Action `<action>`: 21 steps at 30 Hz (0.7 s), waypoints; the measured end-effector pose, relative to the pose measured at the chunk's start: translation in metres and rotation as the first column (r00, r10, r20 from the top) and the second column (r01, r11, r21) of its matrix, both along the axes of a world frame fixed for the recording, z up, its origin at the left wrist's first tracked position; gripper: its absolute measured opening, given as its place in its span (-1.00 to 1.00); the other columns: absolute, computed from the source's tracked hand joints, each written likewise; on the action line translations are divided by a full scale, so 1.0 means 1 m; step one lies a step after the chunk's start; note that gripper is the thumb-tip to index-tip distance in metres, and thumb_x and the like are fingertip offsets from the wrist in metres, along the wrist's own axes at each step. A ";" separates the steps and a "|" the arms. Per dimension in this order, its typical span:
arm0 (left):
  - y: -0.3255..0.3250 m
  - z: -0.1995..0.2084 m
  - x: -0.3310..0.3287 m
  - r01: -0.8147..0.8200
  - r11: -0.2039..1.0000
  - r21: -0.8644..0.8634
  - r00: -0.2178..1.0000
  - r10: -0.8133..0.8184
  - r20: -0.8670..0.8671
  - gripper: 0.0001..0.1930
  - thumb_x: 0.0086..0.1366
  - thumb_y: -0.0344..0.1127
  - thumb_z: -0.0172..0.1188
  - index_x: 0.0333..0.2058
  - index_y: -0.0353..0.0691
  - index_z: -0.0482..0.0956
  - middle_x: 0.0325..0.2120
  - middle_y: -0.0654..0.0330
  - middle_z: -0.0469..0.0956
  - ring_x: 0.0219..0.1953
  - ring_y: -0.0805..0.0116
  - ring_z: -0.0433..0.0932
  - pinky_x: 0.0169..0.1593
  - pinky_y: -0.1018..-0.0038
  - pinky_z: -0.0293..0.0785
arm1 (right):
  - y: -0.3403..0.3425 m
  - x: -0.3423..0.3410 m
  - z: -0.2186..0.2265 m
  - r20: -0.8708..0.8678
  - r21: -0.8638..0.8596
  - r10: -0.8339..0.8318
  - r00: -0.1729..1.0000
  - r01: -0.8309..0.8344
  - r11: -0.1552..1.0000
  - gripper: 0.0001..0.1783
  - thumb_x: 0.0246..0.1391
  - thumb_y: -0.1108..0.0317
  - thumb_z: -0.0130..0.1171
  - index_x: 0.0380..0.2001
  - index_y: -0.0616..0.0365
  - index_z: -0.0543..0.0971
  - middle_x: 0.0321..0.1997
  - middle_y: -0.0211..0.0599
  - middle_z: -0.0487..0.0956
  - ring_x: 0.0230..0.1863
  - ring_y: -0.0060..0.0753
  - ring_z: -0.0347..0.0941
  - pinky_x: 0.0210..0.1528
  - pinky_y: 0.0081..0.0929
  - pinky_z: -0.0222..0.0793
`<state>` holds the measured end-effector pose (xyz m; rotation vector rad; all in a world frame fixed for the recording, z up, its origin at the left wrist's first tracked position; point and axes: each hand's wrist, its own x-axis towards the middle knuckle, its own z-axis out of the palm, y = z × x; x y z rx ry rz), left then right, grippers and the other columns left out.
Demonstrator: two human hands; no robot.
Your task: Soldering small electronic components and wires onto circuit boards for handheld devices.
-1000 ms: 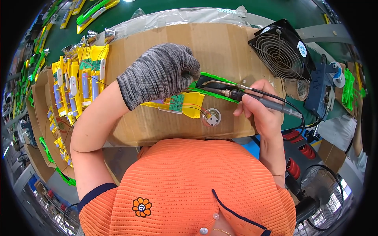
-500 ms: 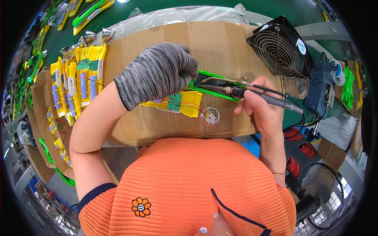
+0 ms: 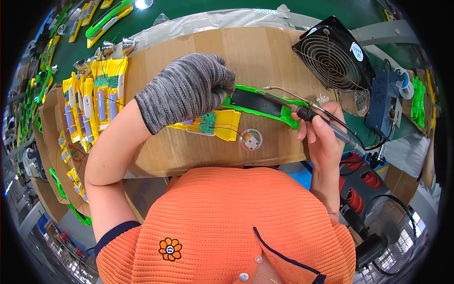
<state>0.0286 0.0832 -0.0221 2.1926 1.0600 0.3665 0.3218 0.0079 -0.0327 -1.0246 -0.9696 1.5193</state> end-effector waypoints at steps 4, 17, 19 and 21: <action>-0.001 0.002 0.001 -0.001 1.000 0.006 0.999 0.001 -0.037 -0.86 0.06 -0.47 0.31 -0.34 -0.25 0.67 -0.46 0.04 0.55 -0.39 0.05 0.59 -0.28 0.31 0.53 | -0.005 -0.003 -0.002 -0.012 -0.005 -0.065 0.998 0.065 0.998 -0.84 0.16 0.52 0.11 -0.24 0.24 0.34 -0.58 -0.25 0.46 -0.60 -0.37 0.43 -0.42 -0.40 0.44; -0.019 0.016 -0.014 0.071 0.955 0.287 0.994 -0.044 -0.102 -0.74 0.13 -0.32 0.31 -0.16 -0.12 0.65 0.06 0.04 0.45 0.21 -0.05 0.34 0.24 0.14 0.28 | -0.004 -0.010 0.000 -0.018 -0.017 -0.048 0.999 0.048 0.999 -0.82 0.20 0.38 0.10 -0.26 0.20 0.34 -0.60 -0.24 0.46 -0.55 -0.42 0.38 -0.20 -0.39 0.45; -0.025 0.017 -0.017 0.069 0.949 0.308 0.996 -0.047 -0.077 -0.72 0.12 -0.30 0.34 -0.16 -0.12 0.65 0.05 0.05 0.45 0.24 -0.07 0.31 0.25 0.11 0.26 | -0.003 -0.011 0.001 -0.030 -0.014 -0.049 0.998 0.048 0.999 -0.82 0.20 0.38 0.10 -0.26 0.20 0.34 -0.61 -0.26 0.44 -0.55 -0.42 0.38 -0.18 -0.39 0.45; -0.031 0.016 -0.018 0.040 0.945 0.324 0.998 -0.025 -0.052 -0.71 0.04 -0.27 0.40 -0.21 -0.09 0.65 0.04 0.09 0.46 0.25 -0.09 0.30 0.25 0.04 0.23 | -0.003 -0.013 0.000 -0.028 -0.022 -0.056 0.998 0.055 0.998 -0.82 0.20 0.38 0.10 -0.26 0.20 0.34 -0.61 -0.28 0.43 -0.55 -0.42 0.37 -0.17 -0.38 0.45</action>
